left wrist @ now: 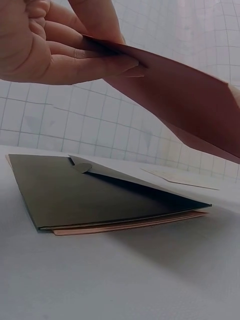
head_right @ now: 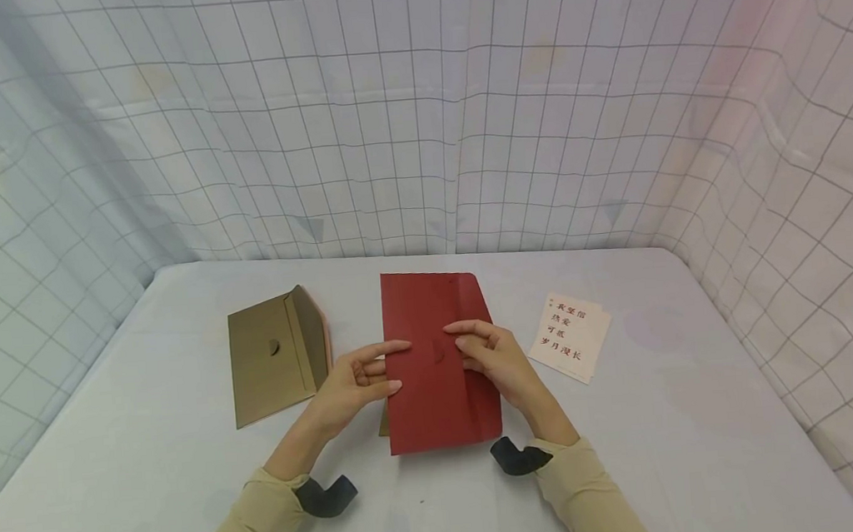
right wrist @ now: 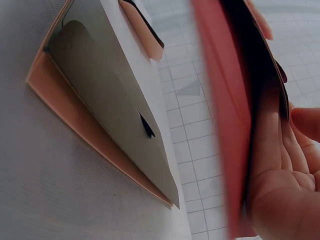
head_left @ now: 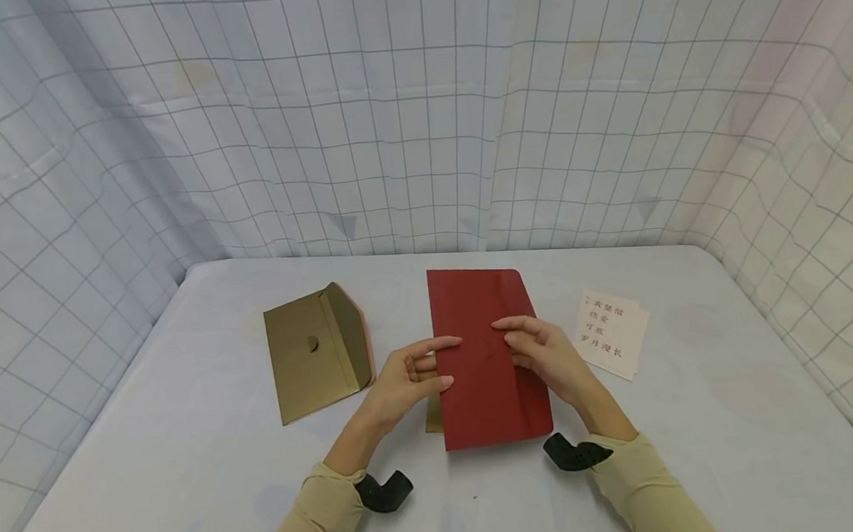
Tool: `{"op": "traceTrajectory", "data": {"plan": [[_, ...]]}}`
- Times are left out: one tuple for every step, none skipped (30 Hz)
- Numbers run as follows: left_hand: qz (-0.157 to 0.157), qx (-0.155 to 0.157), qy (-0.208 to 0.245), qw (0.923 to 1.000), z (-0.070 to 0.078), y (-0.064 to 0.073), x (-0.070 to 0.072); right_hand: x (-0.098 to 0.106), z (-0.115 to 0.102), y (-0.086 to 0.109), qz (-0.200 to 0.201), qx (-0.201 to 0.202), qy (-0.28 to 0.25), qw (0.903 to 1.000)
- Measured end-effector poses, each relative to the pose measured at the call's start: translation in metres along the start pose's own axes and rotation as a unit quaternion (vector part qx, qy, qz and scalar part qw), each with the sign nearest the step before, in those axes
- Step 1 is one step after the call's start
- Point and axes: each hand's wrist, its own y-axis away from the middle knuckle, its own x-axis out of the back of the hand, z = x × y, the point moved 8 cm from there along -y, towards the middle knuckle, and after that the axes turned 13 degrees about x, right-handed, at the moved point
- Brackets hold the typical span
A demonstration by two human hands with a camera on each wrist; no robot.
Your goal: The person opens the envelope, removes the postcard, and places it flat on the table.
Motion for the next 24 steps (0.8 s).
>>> {"op": "traceTrajectory", "data": {"plan": [[0.0,0.002,-0.003,1.0,-0.0003,0.0,0.0,-0.0005,-0.0001,0.0,-0.004,0.002,0.0,1.0],[0.001,0.003,-0.005,1.0,-0.0006,-0.0001,0.0001,-0.0011,-0.0003,-0.0001,-0.008,0.005,0.0,1.0],[0.001,0.005,-0.007,1.0,-0.0009,-0.0002,0.0002,-0.0016,-0.0006,-0.0001,-0.012,0.007,-0.001,0.9999],[0.001,0.007,-0.009,0.9999,-0.0011,-0.0003,0.0003,-0.0023,-0.0009,-0.0002,-0.016,0.01,-0.003,0.9998],[0.001,0.008,-0.01,0.9999,-0.0013,-0.0005,0.0004,-0.0028,-0.0014,-0.0002,-0.02,0.014,-0.002,0.9997],[0.001,0.01,-0.011,0.9999,-0.0014,-0.0006,0.0005,-0.0033,-0.0019,-0.0001,-0.024,0.016,-0.002,0.9996],[0.001,0.011,-0.012,0.9999,-0.0016,-0.0006,0.0005,-0.0039,-0.0022,0.0,-0.029,0.018,-0.001,0.9994],[-0.001,0.011,-0.013,0.9999,-0.0017,-0.0006,0.0004,-0.0044,-0.0026,0.0003,-0.032,0.018,0.0,0.9993],[-0.003,0.012,-0.013,0.9998,-0.0018,-0.0006,0.0003,-0.0046,-0.0027,0.0004,-0.033,0.016,0.003,0.9993],[-0.004,0.012,-0.013,0.9998,-0.0018,-0.0006,0.0001,-0.0049,-0.0029,0.0007,-0.035,0.014,0.005,0.9993],[-0.006,0.011,-0.014,0.9998,-0.0018,-0.0007,-0.0001,-0.0051,-0.0029,0.001,-0.036,0.012,0.008,0.9992],[-0.008,0.011,-0.014,0.9998,-0.0018,-0.0008,-0.0003,-0.0052,-0.0028,0.0013,-0.037,0.009,0.01,0.9992],[-0.01,0.01,-0.014,0.9998,-0.0017,-0.0009,-0.0005,-0.0051,-0.0027,0.0014,-0.036,0.008,0.013,0.9993],[-0.012,0.009,-0.013,0.9998,-0.0015,-0.0011,-0.0008,-0.0048,-0.0025,0.0014,-0.034,0.006,0.016,0.9993],[-0.013,0.01,-0.014,0.9998,-0.0016,-0.0012,-0.0009,-0.0044,-0.002,0.0014,-0.031,0.004,0.017,0.9994],[-0.013,0.01,-0.016,0.9997,-0.0015,-0.0012,-0.001,-0.0042,-0.0016,0.0014,-0.029,0.004,0.019,0.9994],[-0.013,0.01,-0.017,0.9997,-0.0016,-0.0012,-0.001,-0.0037,-0.0008,0.0013,-0.026,0.002,0.019,0.9995],[-0.013,0.011,-0.018,0.9997,-0.0017,-0.0012,-0.0011,-0.0034,-0.0001,0.0011,-0.023,0.0,0.019,0.9996],[-0.013,0.012,-0.019,0.9997,-0.0019,-0.0011,-0.0011,-0.0031,0.0005,0.001,-0.019,-0.002,0.019,0.9996],[-0.012,0.014,-0.019,0.9996,-0.0023,-0.001,-0.0012,-0.0029,0.0012,0.0008,-0.017,-0.003,0.018,0.9997],[-0.012,0.015,-0.02,0.9996,-0.0026,-0.001,-0.0011,-0.0029,0.0016,0.0008,-0.015,-0.005,0.016,0.9997],[-0.011,0.016,-0.021,0.9996,-0.003,-0.001,-0.0011,-0.003,0.002,0.0007,-0.014,-0.006,0.016,0.9998],[-0.01,0.017,-0.022,0.9996,-0.0033,-0.001,-0.001,-0.0031,0.0022,0.0007,-0.011,-0.007,0.014,0.9998],[-0.009,0.018,-0.023,0.9995,-0.0036,-0.0011,-0.001,-0.0034,0.0022,0.0007,-0.01,-0.007,0.013,0.9998]]}}
